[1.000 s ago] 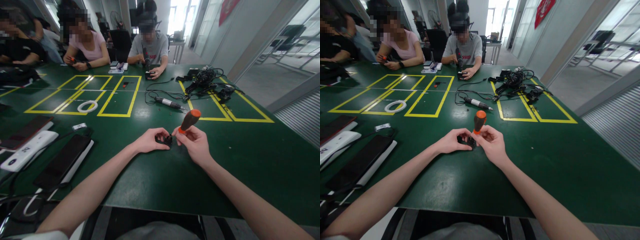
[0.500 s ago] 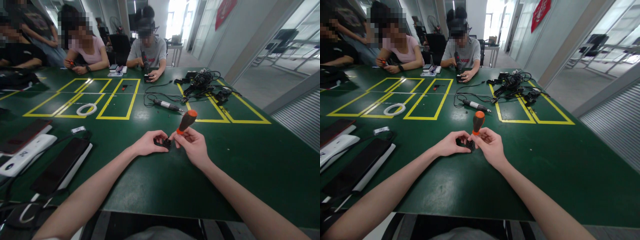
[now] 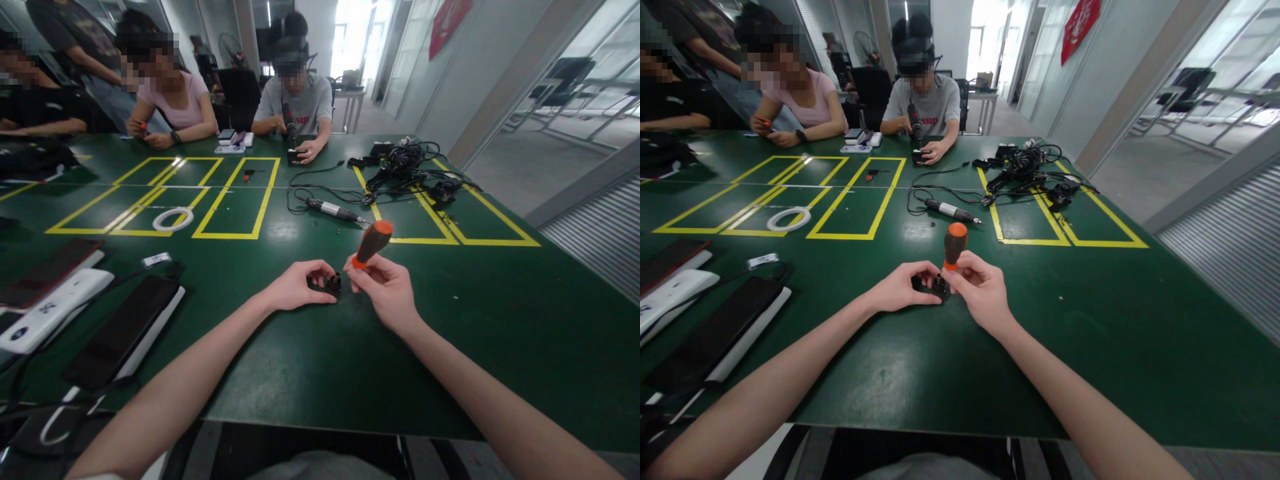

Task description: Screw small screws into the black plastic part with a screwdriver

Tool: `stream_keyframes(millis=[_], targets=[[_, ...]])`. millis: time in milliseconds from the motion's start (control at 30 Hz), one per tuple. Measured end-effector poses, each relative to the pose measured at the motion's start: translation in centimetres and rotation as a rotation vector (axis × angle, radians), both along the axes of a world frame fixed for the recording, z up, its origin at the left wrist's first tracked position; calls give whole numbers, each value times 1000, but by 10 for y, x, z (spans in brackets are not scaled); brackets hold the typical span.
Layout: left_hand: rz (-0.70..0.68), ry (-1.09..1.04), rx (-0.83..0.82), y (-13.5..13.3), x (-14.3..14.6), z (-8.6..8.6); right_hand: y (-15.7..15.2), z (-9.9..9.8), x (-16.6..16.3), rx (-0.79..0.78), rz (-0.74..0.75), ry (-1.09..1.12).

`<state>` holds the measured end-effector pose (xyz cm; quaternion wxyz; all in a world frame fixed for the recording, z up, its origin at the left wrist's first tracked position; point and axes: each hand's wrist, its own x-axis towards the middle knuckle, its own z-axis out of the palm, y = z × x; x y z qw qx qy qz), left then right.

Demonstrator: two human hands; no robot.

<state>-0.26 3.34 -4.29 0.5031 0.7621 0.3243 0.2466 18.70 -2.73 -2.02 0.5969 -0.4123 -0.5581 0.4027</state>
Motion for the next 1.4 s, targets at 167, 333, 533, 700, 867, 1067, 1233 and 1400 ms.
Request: stream_keyframes(millis=[167,333,533,700,867,1067,1233,1400], targets=[[-4,1,8,0,0,-1,1,-2,0,-19,71,37],[14,21,8,-1,0,1,-1,-1,-1,-23,66,50],[-7,-21,-21,2,1,-2,1,0,-2,22,50,7],[-92,4,-92,9,3,3,3,-6,-2,-4,84,71],[-206,128,-119,23,9,14,5,-8,-3,8,49,52],[-380,220,-68,38,17,28,10,-7,-5,39,61,36],[-406,279,-46,43,20,31,11,-10,-6,19,71,137],[-425,298,-58,51,21,31,11,-11,-6,-25,67,109]])
